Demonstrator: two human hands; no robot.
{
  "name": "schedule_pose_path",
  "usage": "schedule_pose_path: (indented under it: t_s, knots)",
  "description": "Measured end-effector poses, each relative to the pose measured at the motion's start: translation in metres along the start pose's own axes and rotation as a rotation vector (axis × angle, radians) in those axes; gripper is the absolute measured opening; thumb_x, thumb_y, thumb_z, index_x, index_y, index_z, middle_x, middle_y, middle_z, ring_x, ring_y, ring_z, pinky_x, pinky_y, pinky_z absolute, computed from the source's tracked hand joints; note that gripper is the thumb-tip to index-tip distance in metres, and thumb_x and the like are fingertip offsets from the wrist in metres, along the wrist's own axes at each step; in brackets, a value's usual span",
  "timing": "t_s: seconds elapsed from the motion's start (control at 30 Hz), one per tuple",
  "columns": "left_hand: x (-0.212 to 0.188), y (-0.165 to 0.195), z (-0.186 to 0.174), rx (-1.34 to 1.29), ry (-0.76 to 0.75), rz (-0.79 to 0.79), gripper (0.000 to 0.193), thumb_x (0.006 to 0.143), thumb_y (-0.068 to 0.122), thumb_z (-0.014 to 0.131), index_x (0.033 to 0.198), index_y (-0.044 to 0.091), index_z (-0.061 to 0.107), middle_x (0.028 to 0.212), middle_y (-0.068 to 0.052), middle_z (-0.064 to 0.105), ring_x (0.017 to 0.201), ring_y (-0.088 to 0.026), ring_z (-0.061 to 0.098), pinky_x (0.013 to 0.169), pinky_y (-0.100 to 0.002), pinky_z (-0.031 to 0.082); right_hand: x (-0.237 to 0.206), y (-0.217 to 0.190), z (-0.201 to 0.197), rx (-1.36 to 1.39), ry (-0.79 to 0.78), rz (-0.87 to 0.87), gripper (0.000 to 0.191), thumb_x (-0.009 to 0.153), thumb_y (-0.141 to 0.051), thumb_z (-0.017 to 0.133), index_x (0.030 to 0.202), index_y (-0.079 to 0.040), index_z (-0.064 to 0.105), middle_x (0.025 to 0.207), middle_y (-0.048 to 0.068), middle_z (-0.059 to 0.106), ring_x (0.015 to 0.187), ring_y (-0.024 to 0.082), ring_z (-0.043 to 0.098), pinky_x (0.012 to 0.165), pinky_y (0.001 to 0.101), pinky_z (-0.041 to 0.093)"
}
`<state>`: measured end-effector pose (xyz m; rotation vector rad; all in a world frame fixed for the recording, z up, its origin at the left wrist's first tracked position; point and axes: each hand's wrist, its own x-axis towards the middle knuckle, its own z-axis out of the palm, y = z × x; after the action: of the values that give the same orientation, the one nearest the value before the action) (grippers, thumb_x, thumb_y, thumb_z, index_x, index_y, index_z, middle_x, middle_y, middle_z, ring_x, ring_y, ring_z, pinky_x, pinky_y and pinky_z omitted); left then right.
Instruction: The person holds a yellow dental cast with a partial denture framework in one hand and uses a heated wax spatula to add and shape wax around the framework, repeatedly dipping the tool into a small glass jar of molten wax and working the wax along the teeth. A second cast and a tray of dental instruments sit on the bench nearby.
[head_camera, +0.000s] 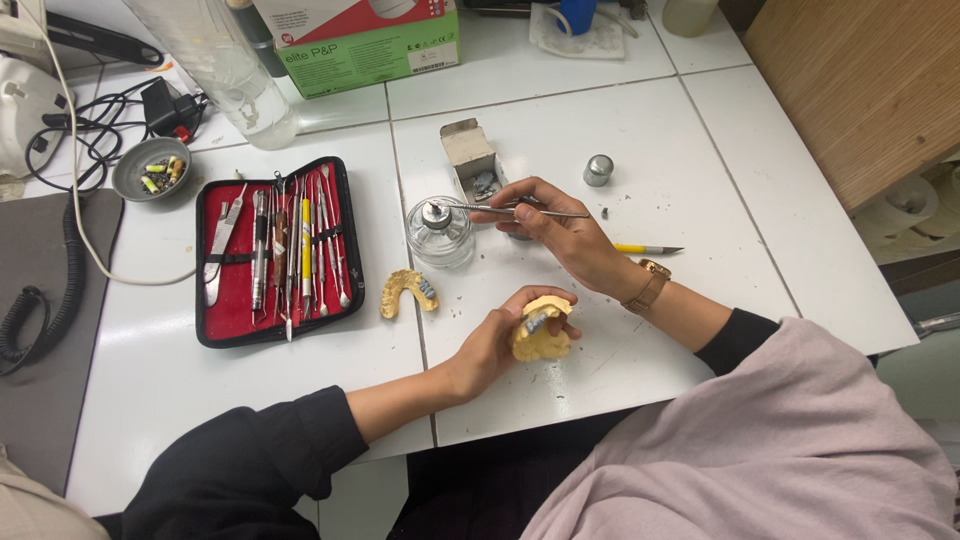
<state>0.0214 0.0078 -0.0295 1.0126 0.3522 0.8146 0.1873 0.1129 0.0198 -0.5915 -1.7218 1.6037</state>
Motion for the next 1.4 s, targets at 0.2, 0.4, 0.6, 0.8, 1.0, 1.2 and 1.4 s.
schedule_pose_path:
  t_s: [0.2,0.4,0.6,0.8,1.0,1.2,1.4]
  knots:
    - [-0.003,0.008,0.004,0.361,0.032,0.080,0.065,0.110,0.054,0.026,0.143,0.002,0.047,0.134,-0.012,0.057,0.127,-0.021,0.059,0.111,-0.035,0.045,0.000,-0.004,0.002,-0.012,0.005,0.016,0.038,0.106,-0.031,0.048,0.135,-0.009,0.060,0.138,0.007,0.065,0.135,0.020,0.060,0.117,0.0345,0.045]
    - [-0.002,0.009,0.005,0.410,0.073,0.134,0.058,0.113,0.048,0.029,0.141,0.002,0.048,0.134,-0.013,0.059,0.124,-0.021,0.061,0.109,-0.034,0.046,-0.010,0.002,-0.014,-0.071,0.079,-0.118,0.016,0.096,-0.009,0.074,0.106,-0.008,0.062,0.113,0.009,0.070,0.118,0.022,0.071,0.108,0.0414,0.057]
    - [-0.001,0.002,0.001,0.375,0.140,0.125,0.054,0.111,0.044,0.033,0.140,0.001,0.046,0.134,-0.011,0.055,0.120,-0.020,0.060,0.109,-0.035,0.045,-0.038,-0.006,-0.040,0.076,-0.112,-0.191,0.023,0.096,-0.006,0.075,0.098,-0.012,0.053,0.089,0.007,0.074,0.103,0.019,0.075,0.108,0.0488,0.058]
    - [0.005,-0.009,-0.009,0.239,0.292,0.136,0.045,0.107,0.032,0.040,0.139,0.001,0.045,0.132,-0.011,0.053,0.122,-0.020,0.056,0.109,-0.036,0.042,-0.048,-0.016,-0.043,-0.070,-0.199,-0.217,0.026,0.095,-0.009,0.075,0.088,-0.014,0.050,0.082,0.007,0.075,0.111,0.025,0.075,0.119,0.0530,0.053]
    - [0.009,-0.014,-0.013,0.094,0.314,0.157,0.040,0.106,0.031,0.045,0.134,0.002,0.048,0.128,-0.011,0.054,0.125,-0.020,0.054,0.110,-0.035,0.041,-0.045,-0.020,-0.042,-0.137,-0.291,-0.155,0.031,0.091,-0.010,0.077,0.077,-0.014,0.049,0.077,0.006,0.073,0.122,0.031,0.071,0.113,0.0496,0.055]
    - [0.007,-0.010,-0.011,0.173,0.317,0.129,0.042,0.106,0.035,0.048,0.134,0.003,0.049,0.125,-0.008,0.055,0.122,-0.018,0.055,0.106,-0.034,0.043,-0.045,-0.026,-0.045,-0.217,-0.319,-0.131,0.032,0.088,-0.010,0.078,0.073,-0.015,0.049,0.074,0.005,0.073,0.122,0.031,0.072,0.102,0.0452,0.062]
    - [0.005,-0.007,-0.006,0.252,0.313,0.108,0.047,0.106,0.042,0.051,0.135,0.004,0.051,0.121,-0.009,0.056,0.122,-0.018,0.054,0.105,-0.034,0.043,-0.048,-0.035,-0.043,-0.323,-0.306,-0.137,0.034,0.087,-0.009,0.077,0.071,-0.014,0.047,0.071,0.004,0.072,0.118,0.029,0.075,0.093,0.0396,0.064]
